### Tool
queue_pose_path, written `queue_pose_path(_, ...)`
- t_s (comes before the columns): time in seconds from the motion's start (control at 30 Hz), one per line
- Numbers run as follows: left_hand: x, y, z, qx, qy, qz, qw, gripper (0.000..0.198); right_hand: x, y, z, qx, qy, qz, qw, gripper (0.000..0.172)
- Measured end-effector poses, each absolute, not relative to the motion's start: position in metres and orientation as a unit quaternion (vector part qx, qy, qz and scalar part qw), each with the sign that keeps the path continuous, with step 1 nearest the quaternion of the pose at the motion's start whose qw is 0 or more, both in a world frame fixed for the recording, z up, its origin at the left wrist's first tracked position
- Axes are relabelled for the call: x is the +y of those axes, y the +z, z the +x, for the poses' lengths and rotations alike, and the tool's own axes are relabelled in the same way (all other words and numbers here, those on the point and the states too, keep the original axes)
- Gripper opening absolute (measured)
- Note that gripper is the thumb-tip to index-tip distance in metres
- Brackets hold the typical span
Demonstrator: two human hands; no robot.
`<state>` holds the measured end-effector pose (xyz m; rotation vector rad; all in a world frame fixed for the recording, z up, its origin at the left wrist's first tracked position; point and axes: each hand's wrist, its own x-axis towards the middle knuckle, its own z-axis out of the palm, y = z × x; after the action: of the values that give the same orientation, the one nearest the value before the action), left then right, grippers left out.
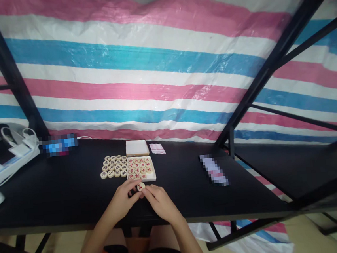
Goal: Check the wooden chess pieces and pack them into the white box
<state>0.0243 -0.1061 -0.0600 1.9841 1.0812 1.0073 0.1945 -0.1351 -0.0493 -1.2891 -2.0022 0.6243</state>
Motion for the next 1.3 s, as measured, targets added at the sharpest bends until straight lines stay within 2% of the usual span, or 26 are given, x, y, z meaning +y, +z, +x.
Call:
queue_pose_path(0.13, -0.105, -0.059, 0.023, 0.415, 0.375, 0.768, 0.312, 0.034, -0.134, -0.049, 0.194, -0.731, 0.282, -0.493, 0.377, 0.023)
queue_pose_path(0.3, -0.105, -0.062, 0.023, 0.403, 0.359, 0.786, 0.302, 0.033, -0.13, -0.058, 0.194, -0.697, 0.307, -0.487, 0.428, 0.024)
queue_pose_path(0.4, -0.105, -0.065, 0.023, 0.41, 0.368, 0.784, 0.288, 0.033, -0.129, -0.061, 0.194, -0.69, 0.315, -0.479, 0.442, 0.02)
queue_pose_path(0.6, -0.105, -0.066, 0.023, 0.484, 0.379, 0.762, 0.203, 0.035, -0.117, -0.061, 0.201, -0.621, 0.197, -0.57, 0.5, 0.021)
queue_pose_path(0.73, -0.104, -0.067, 0.023, 0.488, 0.344, 0.787, 0.157, 0.032, -0.102, -0.059, 0.205, -0.655, 0.091, -0.609, 0.437, 0.018)
queue_pose_path(0.97, -0.104, -0.068, 0.024, 0.494, 0.328, 0.791, 0.15, 0.029, -0.096, -0.054, 0.203, -0.724, -0.029, -0.62, 0.302, 0.019)
queue_pose_path(1.3, -0.104, -0.066, 0.024, 0.491, 0.328, 0.791, 0.161, 0.029, -0.089, -0.053, 0.214, -0.696, -0.049, -0.658, 0.284, 0.019)
